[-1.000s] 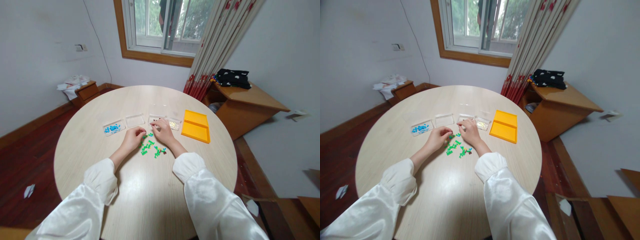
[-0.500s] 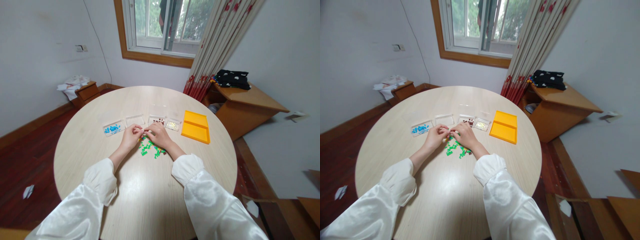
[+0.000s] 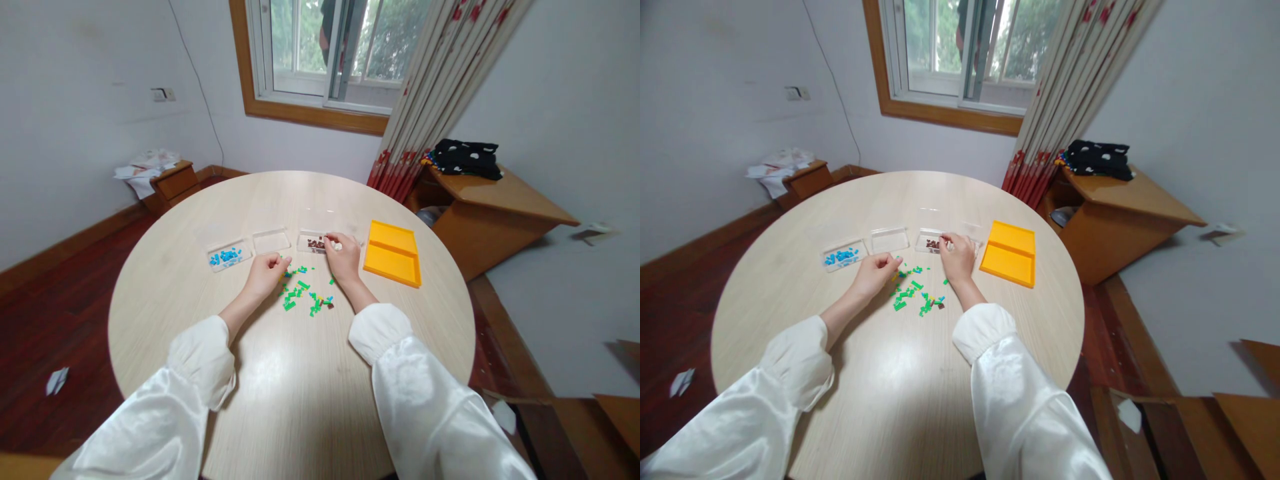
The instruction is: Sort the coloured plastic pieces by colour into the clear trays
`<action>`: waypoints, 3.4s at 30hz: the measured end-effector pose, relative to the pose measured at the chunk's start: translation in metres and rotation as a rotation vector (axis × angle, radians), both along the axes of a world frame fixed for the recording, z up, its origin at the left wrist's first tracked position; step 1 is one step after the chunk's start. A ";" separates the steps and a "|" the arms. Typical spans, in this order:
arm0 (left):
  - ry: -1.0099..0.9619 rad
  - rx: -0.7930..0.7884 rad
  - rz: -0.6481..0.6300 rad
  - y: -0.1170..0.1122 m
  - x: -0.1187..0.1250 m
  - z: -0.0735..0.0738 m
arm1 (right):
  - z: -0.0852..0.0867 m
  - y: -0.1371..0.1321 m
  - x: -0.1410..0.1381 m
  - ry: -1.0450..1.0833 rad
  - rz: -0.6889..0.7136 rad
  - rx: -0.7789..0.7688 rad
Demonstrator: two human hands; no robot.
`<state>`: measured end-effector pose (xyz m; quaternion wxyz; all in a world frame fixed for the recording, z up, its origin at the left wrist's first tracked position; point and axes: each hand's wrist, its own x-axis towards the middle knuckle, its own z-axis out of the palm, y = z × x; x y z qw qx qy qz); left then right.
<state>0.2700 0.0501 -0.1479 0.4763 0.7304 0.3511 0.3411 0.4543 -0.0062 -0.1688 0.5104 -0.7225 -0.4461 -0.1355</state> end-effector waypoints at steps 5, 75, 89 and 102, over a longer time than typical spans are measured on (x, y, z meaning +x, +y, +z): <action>0.056 0.095 -0.186 -0.009 0.000 0.003 | -0.004 0.002 0.003 0.053 -0.042 -0.047; 0.611 0.674 -0.288 -0.014 -0.008 0.006 | -0.005 0.002 0.000 0.065 0.053 -0.034; 0.266 0.379 0.000 -0.004 -0.002 0.003 | 0.010 -0.006 -0.026 -0.216 0.370 -0.091; -0.080 -0.127 0.056 -0.002 0.004 0.005 | 0.019 -0.011 -0.042 -0.371 0.537 -0.138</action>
